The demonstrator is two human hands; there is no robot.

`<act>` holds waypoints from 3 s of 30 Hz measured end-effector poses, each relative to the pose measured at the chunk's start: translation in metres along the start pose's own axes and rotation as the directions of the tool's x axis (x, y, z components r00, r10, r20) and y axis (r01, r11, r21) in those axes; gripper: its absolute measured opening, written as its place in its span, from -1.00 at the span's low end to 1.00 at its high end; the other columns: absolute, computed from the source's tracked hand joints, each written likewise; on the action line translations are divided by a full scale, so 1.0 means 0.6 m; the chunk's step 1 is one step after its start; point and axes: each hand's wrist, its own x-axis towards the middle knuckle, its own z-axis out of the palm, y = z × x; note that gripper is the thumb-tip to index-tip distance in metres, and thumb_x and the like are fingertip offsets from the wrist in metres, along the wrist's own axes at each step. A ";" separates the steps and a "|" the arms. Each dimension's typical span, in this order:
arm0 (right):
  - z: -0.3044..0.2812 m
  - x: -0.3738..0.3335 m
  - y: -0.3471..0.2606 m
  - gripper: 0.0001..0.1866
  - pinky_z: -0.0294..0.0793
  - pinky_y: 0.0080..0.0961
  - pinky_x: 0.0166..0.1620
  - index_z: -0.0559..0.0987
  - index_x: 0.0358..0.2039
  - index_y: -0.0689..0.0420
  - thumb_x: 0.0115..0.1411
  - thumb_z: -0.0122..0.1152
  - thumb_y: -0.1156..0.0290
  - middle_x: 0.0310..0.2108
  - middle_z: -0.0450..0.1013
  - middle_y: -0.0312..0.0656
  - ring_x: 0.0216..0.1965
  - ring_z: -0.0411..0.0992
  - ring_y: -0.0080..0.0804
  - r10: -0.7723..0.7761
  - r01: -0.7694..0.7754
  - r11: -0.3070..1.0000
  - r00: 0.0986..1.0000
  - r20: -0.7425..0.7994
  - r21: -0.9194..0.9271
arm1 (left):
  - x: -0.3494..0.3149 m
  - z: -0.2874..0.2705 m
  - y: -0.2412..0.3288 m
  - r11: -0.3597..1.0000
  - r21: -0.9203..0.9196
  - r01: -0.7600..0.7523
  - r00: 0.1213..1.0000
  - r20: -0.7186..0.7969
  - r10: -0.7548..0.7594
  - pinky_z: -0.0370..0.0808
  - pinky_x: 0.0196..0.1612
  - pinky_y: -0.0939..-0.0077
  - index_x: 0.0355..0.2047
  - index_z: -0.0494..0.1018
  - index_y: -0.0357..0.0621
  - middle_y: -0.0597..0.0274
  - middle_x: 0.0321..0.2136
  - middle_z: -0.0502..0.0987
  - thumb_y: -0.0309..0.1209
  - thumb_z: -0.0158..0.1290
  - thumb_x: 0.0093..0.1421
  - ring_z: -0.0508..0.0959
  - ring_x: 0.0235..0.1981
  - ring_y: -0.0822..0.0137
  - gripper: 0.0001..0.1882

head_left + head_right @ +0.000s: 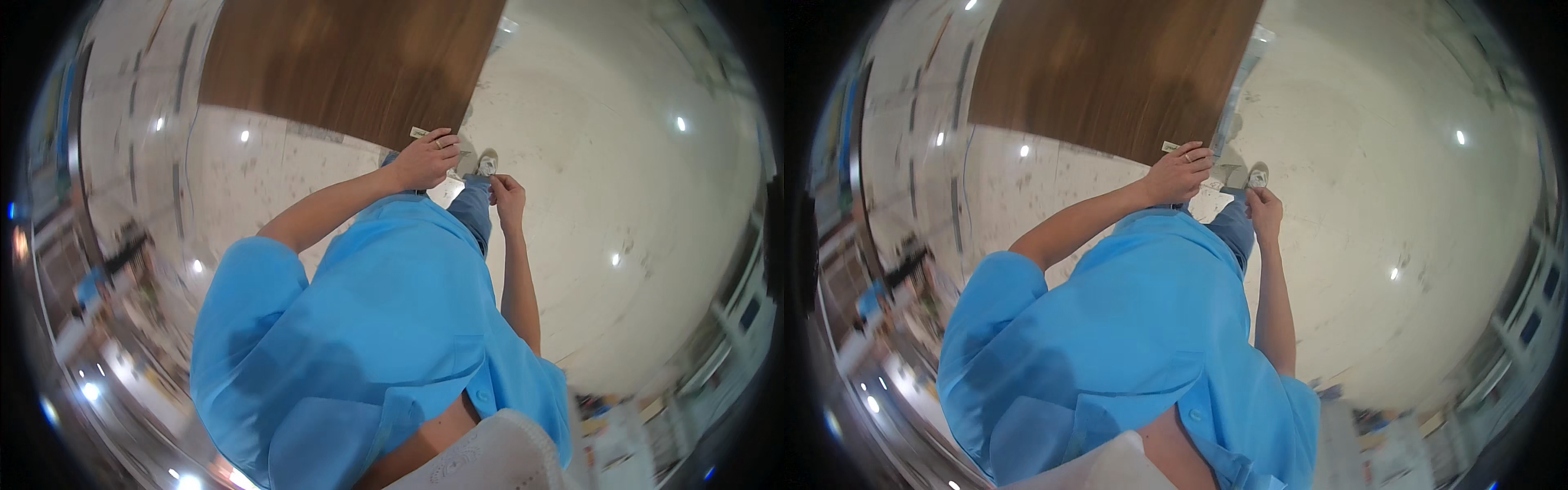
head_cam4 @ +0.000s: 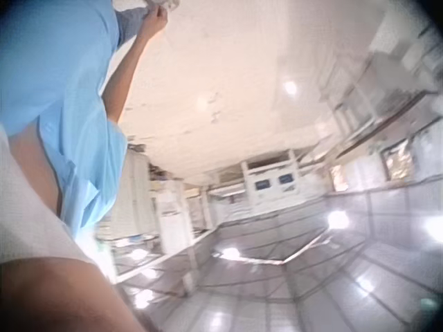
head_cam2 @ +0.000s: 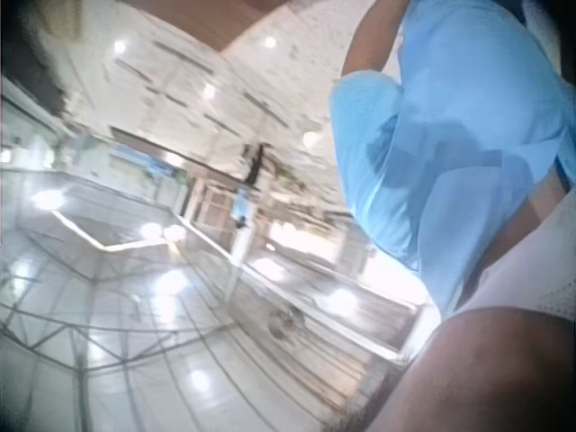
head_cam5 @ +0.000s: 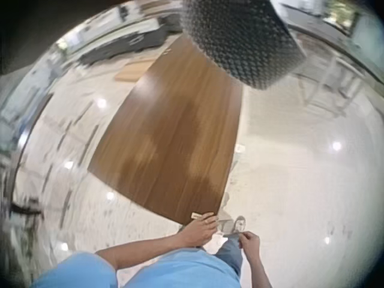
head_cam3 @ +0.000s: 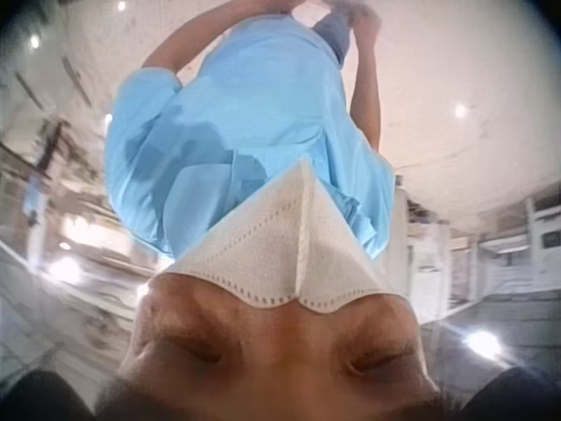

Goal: The person applies small rectangular labels to the edges of a large wooden tabletop using a utility knife to smooth them. The person lifts and repositions the tabletop to access different edges, then continues applying labels along the perimeter.

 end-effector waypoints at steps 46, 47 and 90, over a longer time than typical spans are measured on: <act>0.077 0.138 -0.063 -0.87 0.52 -0.55 -0.41 0.60 -0.22 0.24 0.31 0.32 0.45 -0.43 0.60 -0.15 -0.51 0.51 -0.52 0.033 -0.132 0.987 0.713 0.700 0.089 | -0.006 0.145 0.170 -0.304 -0.942 -0.142 -0.119 0.321 -0.940 0.49 -0.18 0.52 -0.12 0.59 -0.27 0.12 -0.27 0.71 -0.33 0.20 0.32 0.63 -0.30 0.41 -0.75; 0.078 0.133 -0.063 -0.86 0.51 -0.55 -0.41 0.60 -0.23 0.24 0.31 0.32 0.44 -0.44 0.60 -0.15 -0.51 0.50 -0.52 0.032 -0.138 0.985 0.733 0.679 0.103 | -0.004 0.143 0.172 -0.274 -0.954 -0.123 -0.118 0.289 -0.950 0.48 -0.19 0.52 -0.13 0.59 -0.27 0.12 -0.27 0.71 -0.33 0.20 0.32 0.63 -0.30 0.42 -0.75; 0.075 0.044 -0.126 -0.87 0.39 -0.55 -0.45 0.61 -0.21 0.30 0.34 0.28 0.49 -0.44 0.57 -0.14 -0.51 0.44 -0.50 -0.194 0.035 0.965 0.767 0.612 0.261 | -0.007 0.070 0.203 -0.039 -0.993 -0.110 -0.040 0.044 -0.998 0.54 -0.16 0.51 -0.14 0.64 -0.24 0.19 -0.31 0.72 -0.25 0.21 0.35 0.68 -0.29 0.40 -0.71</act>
